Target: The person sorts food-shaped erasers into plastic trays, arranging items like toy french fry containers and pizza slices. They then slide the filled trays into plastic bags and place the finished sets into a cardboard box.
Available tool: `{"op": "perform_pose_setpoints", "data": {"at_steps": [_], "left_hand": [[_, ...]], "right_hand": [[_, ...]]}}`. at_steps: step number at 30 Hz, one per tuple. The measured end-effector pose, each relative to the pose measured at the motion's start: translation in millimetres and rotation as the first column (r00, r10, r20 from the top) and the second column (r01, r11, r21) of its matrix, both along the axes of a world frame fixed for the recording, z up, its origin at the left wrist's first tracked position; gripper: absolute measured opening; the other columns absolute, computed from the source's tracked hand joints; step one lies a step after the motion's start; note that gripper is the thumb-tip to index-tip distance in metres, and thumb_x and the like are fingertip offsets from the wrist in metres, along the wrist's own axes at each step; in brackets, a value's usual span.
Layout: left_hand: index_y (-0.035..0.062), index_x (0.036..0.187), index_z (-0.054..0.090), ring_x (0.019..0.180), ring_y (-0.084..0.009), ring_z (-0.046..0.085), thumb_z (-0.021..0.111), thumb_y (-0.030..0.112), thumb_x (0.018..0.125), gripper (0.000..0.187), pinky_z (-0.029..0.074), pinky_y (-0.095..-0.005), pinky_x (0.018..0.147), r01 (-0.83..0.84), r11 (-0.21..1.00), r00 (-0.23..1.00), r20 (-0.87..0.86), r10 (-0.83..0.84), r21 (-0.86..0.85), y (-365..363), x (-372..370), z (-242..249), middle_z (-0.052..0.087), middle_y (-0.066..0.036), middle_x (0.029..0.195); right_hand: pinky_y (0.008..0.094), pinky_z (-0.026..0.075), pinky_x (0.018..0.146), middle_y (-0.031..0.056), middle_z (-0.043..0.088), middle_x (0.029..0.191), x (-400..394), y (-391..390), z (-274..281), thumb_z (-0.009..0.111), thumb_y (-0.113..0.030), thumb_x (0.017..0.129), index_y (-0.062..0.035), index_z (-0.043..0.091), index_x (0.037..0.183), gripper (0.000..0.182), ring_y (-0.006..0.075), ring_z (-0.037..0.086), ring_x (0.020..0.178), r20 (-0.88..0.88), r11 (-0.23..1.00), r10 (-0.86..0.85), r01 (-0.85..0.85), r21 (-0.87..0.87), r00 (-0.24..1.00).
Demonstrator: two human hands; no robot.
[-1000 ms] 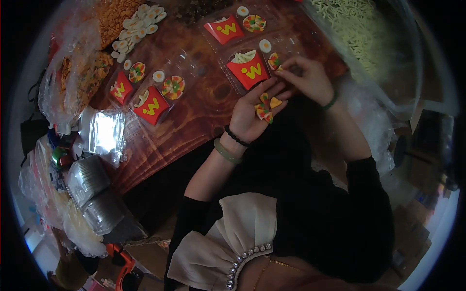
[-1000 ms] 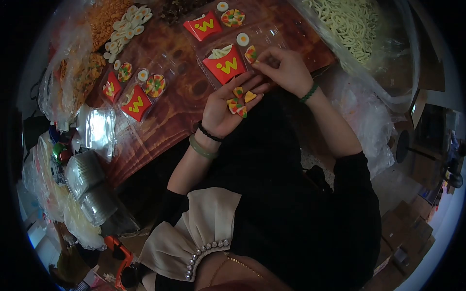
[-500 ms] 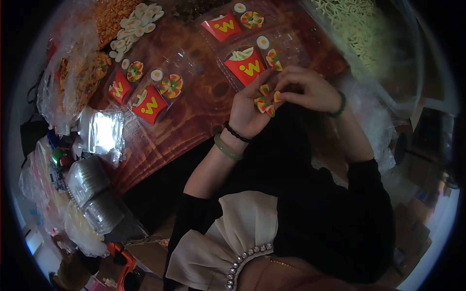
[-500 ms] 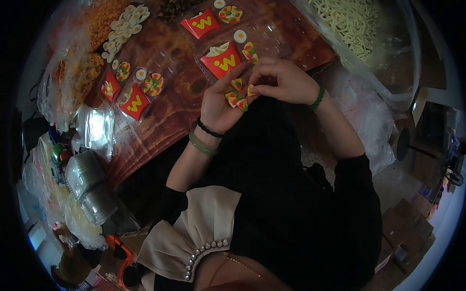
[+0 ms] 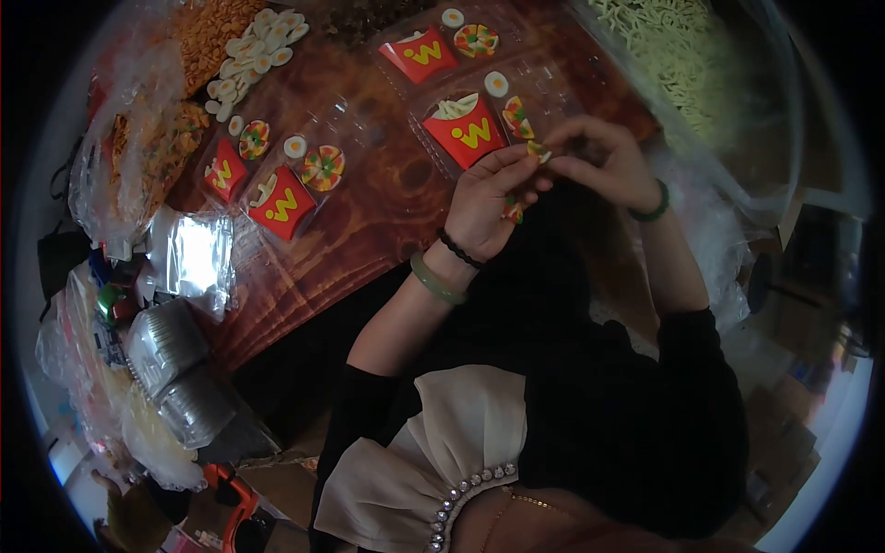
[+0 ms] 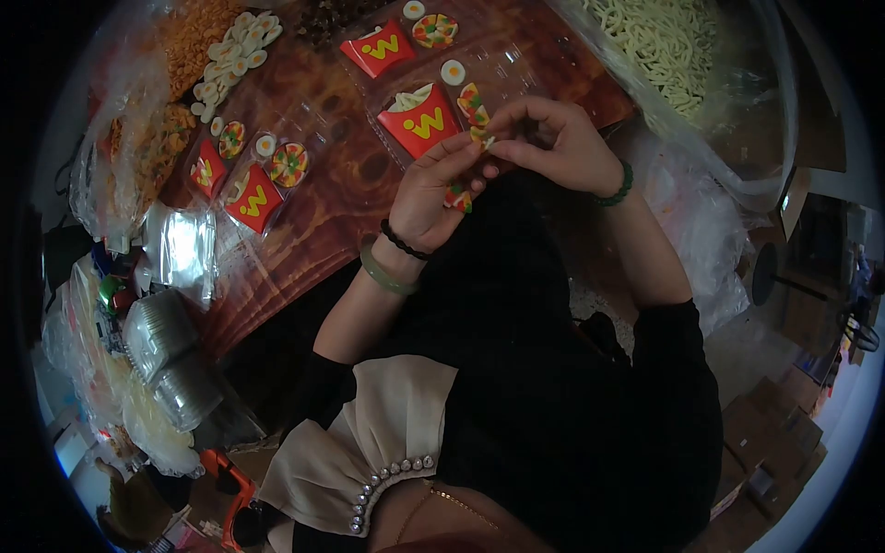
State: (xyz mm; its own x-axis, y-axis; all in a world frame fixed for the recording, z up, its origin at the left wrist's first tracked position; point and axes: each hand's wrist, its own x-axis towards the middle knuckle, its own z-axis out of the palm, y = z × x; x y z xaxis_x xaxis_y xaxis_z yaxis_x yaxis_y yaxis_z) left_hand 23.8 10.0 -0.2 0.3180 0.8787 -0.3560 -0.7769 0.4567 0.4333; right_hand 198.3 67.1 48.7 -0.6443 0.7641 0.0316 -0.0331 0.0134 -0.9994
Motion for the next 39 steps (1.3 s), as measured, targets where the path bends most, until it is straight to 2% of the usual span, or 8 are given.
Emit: {"op": "perform_pose_setpoints", "data": {"at_steps": [9, 18, 23, 27, 29, 30, 35, 39], "left_hand": [[0.0028, 0.125, 0.045, 0.103, -0.0241, 0.057, 0.048, 0.019, 0.094, 0.035, 0.048, -0.0312, 0.083, 0.023, 0.994, 0.981, 0.195, -0.003, -0.104, -1, -5, 3, 0.057, -0.011, 0.113], [0.0007, 0.13, 0.038, 0.118, -0.0331, 0.048, 0.033, 0.028, 0.097, 0.043, 0.041, -0.0415, 0.098, -0.002, 0.994, 0.955, 0.296, 0.036, -0.113, -2, -5, 2, 0.048, -0.016, 0.127], [0.0015, 0.127, 0.04, 0.113, -0.0281, 0.05, 0.029, 0.033, 0.098, 0.044, 0.041, -0.0435, 0.097, 0.083, 0.996, 0.917, 0.392, -0.071, -0.013, 1, -6, -1, 0.05, -0.014, 0.123], [0.0016, 0.124, 0.042, 0.109, -0.026, 0.052, 0.029, 0.035, 0.098, 0.044, 0.041, -0.0437, 0.096, 0.064, 0.997, 0.926, 0.375, -0.048, -0.031, 3, 1, 7, 0.05, -0.013, 0.12], [0.0004, 0.126, 0.041, 0.111, -0.0277, 0.051, 0.029, 0.036, 0.098, 0.046, 0.04, -0.0429, 0.097, 0.092, 0.994, 0.936, 0.345, -0.069, -0.05, 2, -1, 2, 0.05, -0.015, 0.122], [0.0004, 0.126, 0.041, 0.111, -0.0277, 0.051, 0.029, 0.036, 0.098, 0.046, 0.04, -0.0429, 0.097, 0.091, 0.995, 0.936, 0.346, -0.068, -0.051, 2, -2, 2, 0.05, -0.015, 0.122], [-0.0051, 0.135, 0.029, 0.127, -0.0357, 0.036, 0.028, 0.034, 0.098, 0.053, 0.036, -0.0416, 0.103, 0.109, 0.993, 0.961, 0.261, -0.091, -0.054, 2, -2, 7, 0.036, -0.022, 0.136], [-0.0056, 0.134, 0.03, 0.127, -0.0356, 0.036, 0.029, 0.034, 0.098, 0.053, 0.035, -0.0418, 0.103, 0.101, 0.992, 0.964, 0.254, -0.079, -0.075, 3, -2, 5, 0.036, -0.022, 0.136]], "right_hand": [[0.0217, 0.048, 0.066, 0.0034, 0.064, 0.092, 11, 33, -34, 0.063, -0.011, 0.084, 0.0005, 0.062, 0.09, 0.013, 0.0076, 0.061, 0.076, 0.38, 0.93, -0.29, 0.166, 0.328, 0.878], [0.0276, 0.047, 0.063, 0.0042, 0.056, 0.083, 6, 35, -38, 0.062, -0.01, 0.081, -0.0077, 0.065, 0.091, 0.011, 0.0175, 0.06, 0.076, 0.446, 0.703, -0.38, -0.06, 0.708, 0.81], [0.0286, 0.049, 0.068, 0.0058, 0.056, 0.086, -12, 16, -7, 0.064, -0.008, 0.079, -0.0042, 0.064, 0.091, 0.013, 0.0175, 0.059, 0.08, 0.271, 0.931, -0.007, -0.092, 0.353, 0.962], [0.0275, 0.049, 0.069, 0.0062, 0.058, 0.086, -13, 14, -7, 0.065, -0.008, 0.079, -0.003, 0.063, 0.093, 0.015, 0.0147, 0.06, 0.077, 0.378, 0.847, 0.064, -0.251, 0.47, 0.924], [0.0264, 0.049, 0.068, 0.0061, 0.06, 0.084, -11, 10, -6, 0.064, -0.008, 0.08, -0.0024, 0.062, 0.094, 0.016, 0.0135, 0.061, 0.075, 0.224, 0.992, 0.114, -0.098, -0.078, 0.968], [0.0264, 0.049, 0.068, 0.0061, 0.06, 0.084, -8, 14, -8, 0.064, -0.008, 0.08, -0.0024, 0.062, 0.094, 0.016, 0.0135, 0.061, 0.075, 0.224, 0.992, 0.116, -0.1, -0.08, 0.968], [0.0261, 0.048, 0.065, 0.0067, 0.062, 0.078, 12, 56, -25, 0.063, -0.009, 0.081, -0.0017, 0.062, 0.091, 0.013, 0.0127, 0.063, 0.076, 0.421, 0.844, -0.284, 0.017, 0.536, 0.862], [0.0299, 0.048, 0.067, 0.0098, 0.062, 0.08, 8, 69, -29, 0.062, -0.011, 0.08, -0.0024, 0.063, 0.09, 0.013, 0.0198, 0.063, 0.076, 0.454, 0.802, -0.248, -0.08, 0.591, 0.856]]}}
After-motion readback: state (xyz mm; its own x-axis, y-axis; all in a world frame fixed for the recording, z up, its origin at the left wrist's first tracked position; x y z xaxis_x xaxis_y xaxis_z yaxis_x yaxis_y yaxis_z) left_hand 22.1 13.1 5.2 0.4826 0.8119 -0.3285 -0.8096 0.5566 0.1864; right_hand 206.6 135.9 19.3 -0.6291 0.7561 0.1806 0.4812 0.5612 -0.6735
